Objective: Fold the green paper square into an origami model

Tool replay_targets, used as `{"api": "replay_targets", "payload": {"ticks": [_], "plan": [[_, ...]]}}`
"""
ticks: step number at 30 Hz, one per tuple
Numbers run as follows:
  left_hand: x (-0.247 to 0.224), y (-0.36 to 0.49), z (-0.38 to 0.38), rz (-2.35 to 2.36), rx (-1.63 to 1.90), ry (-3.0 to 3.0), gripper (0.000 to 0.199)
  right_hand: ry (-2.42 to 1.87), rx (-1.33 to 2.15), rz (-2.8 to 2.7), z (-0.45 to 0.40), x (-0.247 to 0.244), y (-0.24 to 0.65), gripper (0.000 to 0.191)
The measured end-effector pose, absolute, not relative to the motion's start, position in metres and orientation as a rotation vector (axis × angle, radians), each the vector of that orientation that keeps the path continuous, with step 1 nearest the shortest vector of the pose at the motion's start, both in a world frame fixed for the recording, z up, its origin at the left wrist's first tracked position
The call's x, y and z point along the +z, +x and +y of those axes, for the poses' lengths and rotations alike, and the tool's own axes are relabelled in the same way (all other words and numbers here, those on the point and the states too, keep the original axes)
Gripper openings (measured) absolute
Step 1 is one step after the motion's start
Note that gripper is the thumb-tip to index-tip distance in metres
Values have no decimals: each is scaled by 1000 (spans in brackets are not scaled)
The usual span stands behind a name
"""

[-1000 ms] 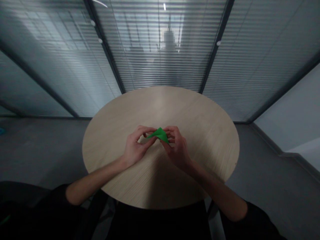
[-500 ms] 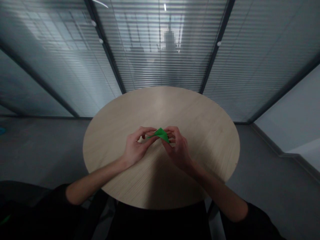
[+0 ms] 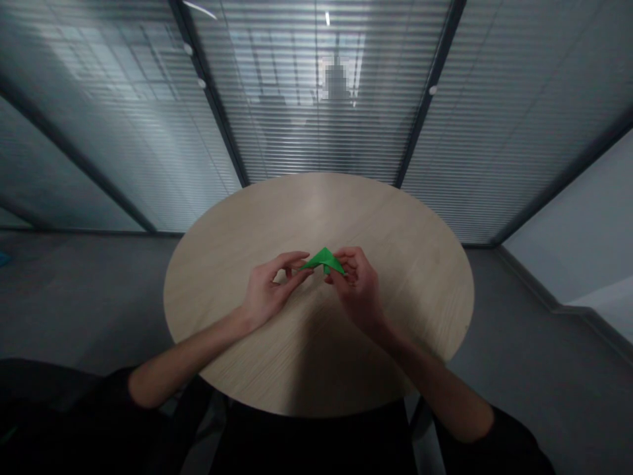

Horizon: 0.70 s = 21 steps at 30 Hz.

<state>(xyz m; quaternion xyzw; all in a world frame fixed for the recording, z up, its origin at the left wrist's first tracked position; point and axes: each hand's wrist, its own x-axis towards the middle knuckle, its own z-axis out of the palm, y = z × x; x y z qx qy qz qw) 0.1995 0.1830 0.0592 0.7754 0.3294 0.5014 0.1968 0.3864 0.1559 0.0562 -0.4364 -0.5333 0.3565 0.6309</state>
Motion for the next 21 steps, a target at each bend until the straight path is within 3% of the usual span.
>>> {"api": "replay_targets", "payload": {"ticks": [3, 13, 21], "plan": [[60, 198, 185, 883, 1403, 2246, 16, -1007, 870, -1166, 158, 60, 386, 25], [64, 193, 189, 688, 1383, 2390, 30, -899, 1079, -1273, 157, 62, 389, 20], [65, 195, 189, 572, 1356, 2368, 18, -884, 959, -1350, 156, 64, 389, 16]]}}
